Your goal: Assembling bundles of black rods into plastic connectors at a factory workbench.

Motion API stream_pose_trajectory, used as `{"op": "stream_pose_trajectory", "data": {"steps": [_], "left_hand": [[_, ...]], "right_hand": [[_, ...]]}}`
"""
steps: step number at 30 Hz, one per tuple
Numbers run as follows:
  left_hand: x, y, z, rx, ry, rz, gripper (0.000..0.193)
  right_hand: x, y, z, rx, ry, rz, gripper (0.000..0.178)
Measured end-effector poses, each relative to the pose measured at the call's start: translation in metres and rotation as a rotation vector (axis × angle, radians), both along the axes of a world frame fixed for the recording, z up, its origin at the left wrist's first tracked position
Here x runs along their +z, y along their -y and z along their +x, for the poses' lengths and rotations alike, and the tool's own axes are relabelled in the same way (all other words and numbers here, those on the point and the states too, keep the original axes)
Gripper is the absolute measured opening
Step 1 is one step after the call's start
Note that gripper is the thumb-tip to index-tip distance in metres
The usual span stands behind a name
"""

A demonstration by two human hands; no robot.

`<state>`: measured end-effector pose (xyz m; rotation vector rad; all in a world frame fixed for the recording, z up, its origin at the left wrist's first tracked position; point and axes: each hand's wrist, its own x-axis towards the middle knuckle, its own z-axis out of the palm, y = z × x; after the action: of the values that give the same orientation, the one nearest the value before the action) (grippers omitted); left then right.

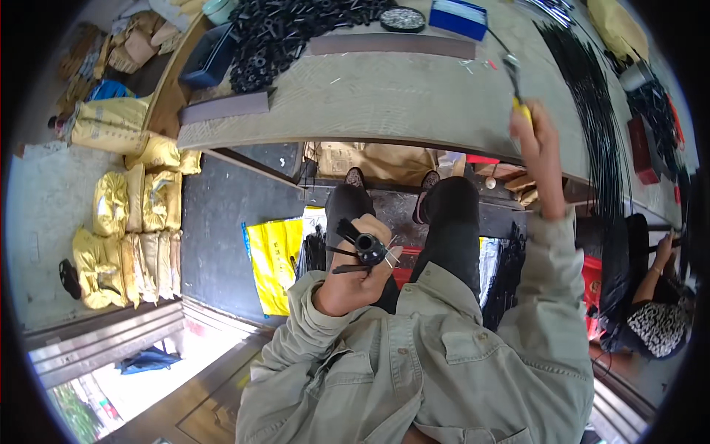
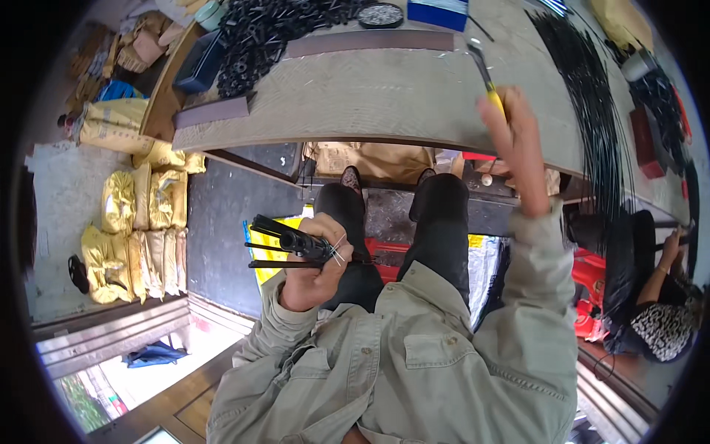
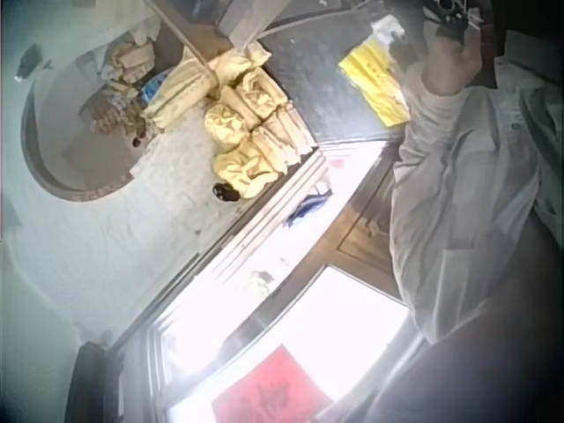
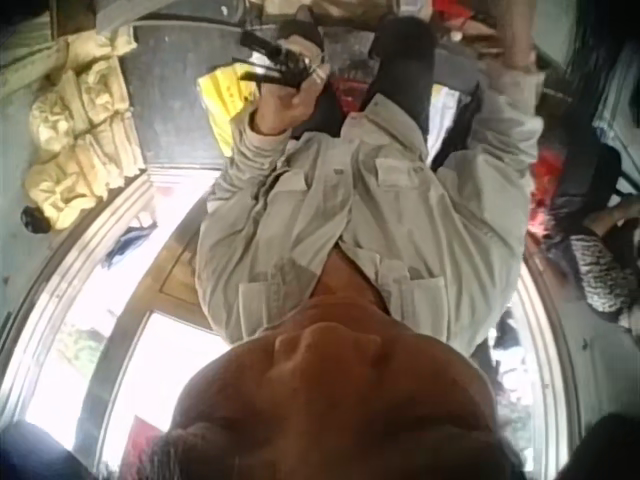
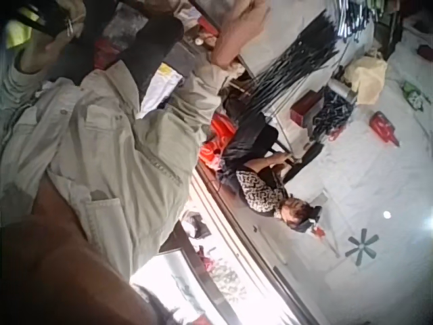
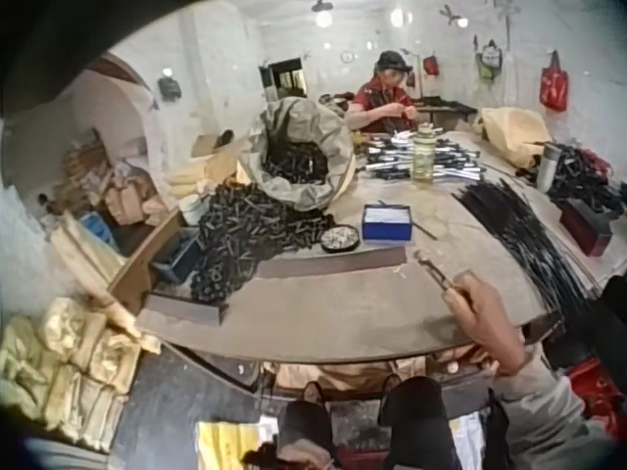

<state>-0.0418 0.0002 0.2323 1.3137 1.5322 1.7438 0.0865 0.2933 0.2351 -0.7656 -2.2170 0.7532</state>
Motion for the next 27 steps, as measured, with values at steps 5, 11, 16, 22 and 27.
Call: {"op": "stream_pose_trajectory", "data": {"steps": [5,11,16,22,27], "left_hand": [[0.005,-0.006,-0.006,0.007,-0.097,0.043,0.022],[-0.001,-0.012,-0.012,-0.023,-0.122,0.028,0.022],[-0.004,-0.008,-0.013,-0.007,-0.089,0.043,0.021],[-0.005,-0.004,-0.012,0.053,-0.051,0.068,0.027],[0.0,-0.001,-0.008,0.07,-0.118,0.088,0.03]], "right_hand": [[0.045,0.096,0.013,0.317,0.296,0.571,0.03],[0.057,0.107,0.007,0.186,0.297,1.223,0.026],[0.035,0.112,0.001,0.124,0.16,1.367,0.035],[-0.001,0.147,0.007,0.01,0.118,1.159,0.029],[-0.001,0.16,0.013,0.032,0.149,0.936,0.03]]}}
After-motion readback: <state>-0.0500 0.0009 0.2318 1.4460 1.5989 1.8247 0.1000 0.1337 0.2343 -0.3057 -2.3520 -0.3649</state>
